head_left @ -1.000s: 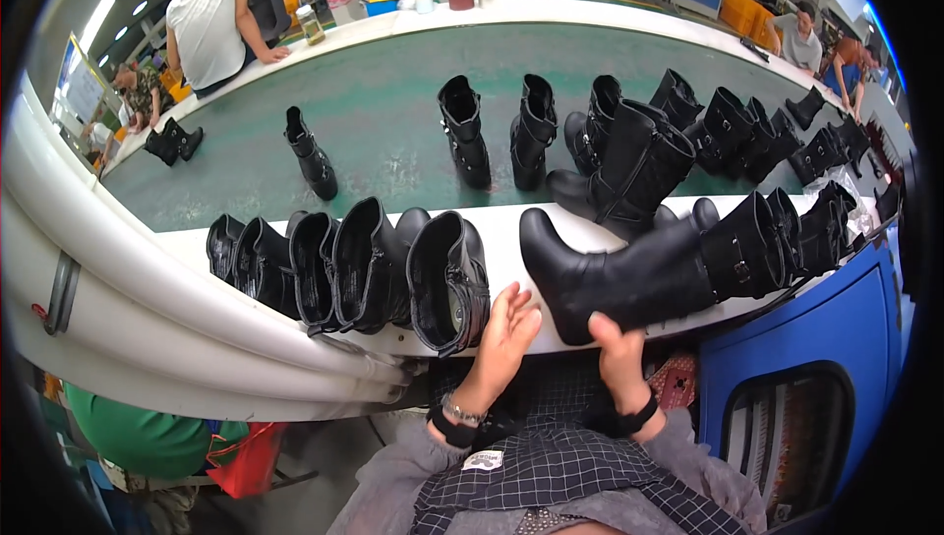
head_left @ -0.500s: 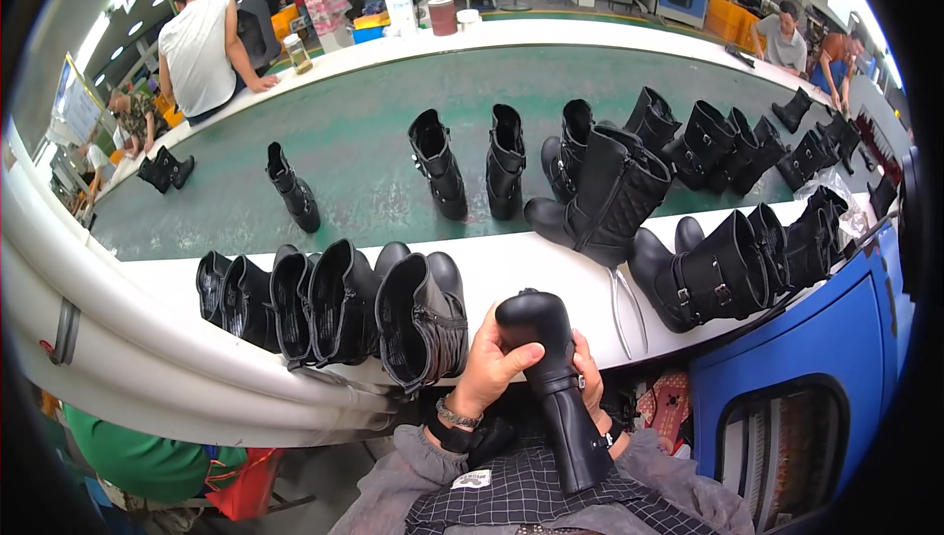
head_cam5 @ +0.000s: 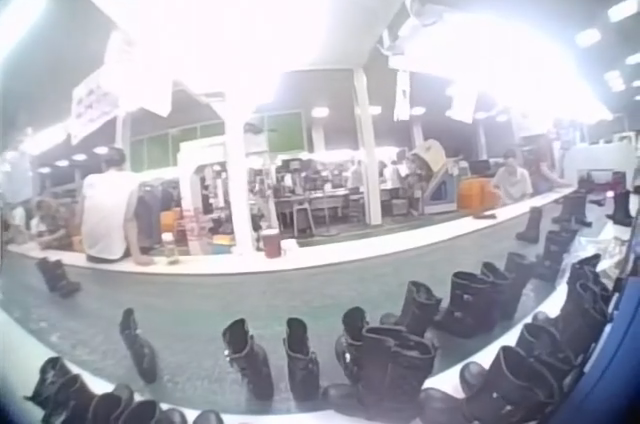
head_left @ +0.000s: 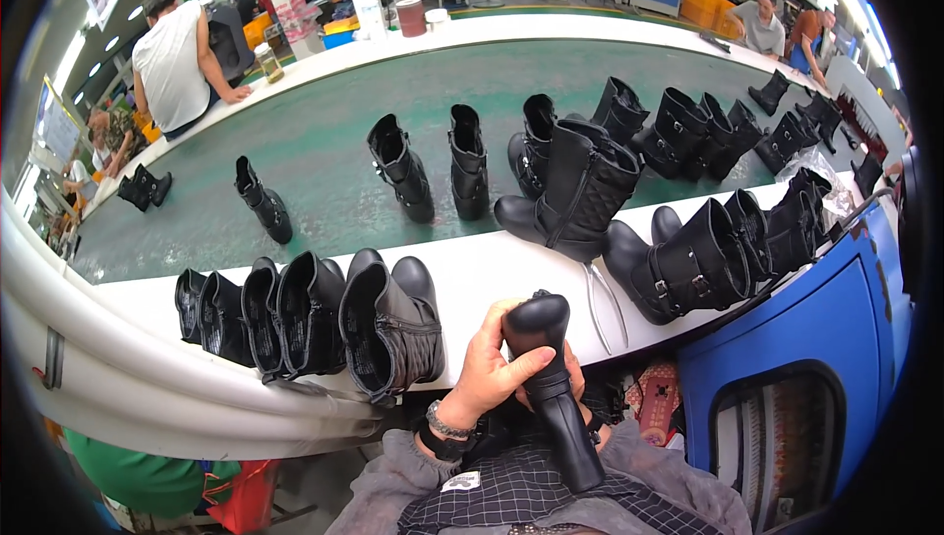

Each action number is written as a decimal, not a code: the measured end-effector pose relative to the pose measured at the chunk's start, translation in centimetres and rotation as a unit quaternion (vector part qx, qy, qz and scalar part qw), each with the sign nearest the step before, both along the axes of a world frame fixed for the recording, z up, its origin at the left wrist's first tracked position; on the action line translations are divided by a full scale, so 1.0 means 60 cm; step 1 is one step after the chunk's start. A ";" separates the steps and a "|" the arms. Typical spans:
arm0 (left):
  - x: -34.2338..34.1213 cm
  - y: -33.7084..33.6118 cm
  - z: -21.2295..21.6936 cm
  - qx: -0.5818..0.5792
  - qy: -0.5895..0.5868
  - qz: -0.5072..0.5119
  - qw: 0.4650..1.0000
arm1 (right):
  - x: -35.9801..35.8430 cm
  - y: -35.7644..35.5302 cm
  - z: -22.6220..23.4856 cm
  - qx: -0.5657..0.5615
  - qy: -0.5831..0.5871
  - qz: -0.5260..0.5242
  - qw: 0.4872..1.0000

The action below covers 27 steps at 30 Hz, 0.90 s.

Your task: The recorder is inspecting and assembling black leather boots at a footwear production line.

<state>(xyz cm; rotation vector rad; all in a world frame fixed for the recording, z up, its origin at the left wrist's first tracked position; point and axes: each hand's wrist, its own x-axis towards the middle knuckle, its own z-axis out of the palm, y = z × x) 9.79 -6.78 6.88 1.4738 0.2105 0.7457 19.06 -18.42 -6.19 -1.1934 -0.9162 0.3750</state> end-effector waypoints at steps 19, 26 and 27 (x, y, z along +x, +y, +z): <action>-0.155 -0.046 -0.007 0.185 0.117 0.219 0.951 | 0.006 0.030 0.195 -0.129 -0.120 -0.037 0.984; -0.153 0.008 -0.059 0.245 0.147 0.433 0.855 | -0.021 0.066 0.216 -0.101 -0.004 0.028 0.995; -0.146 0.017 -0.063 0.253 0.128 0.384 0.879 | -0.026 0.071 0.213 -0.082 0.042 0.035 0.995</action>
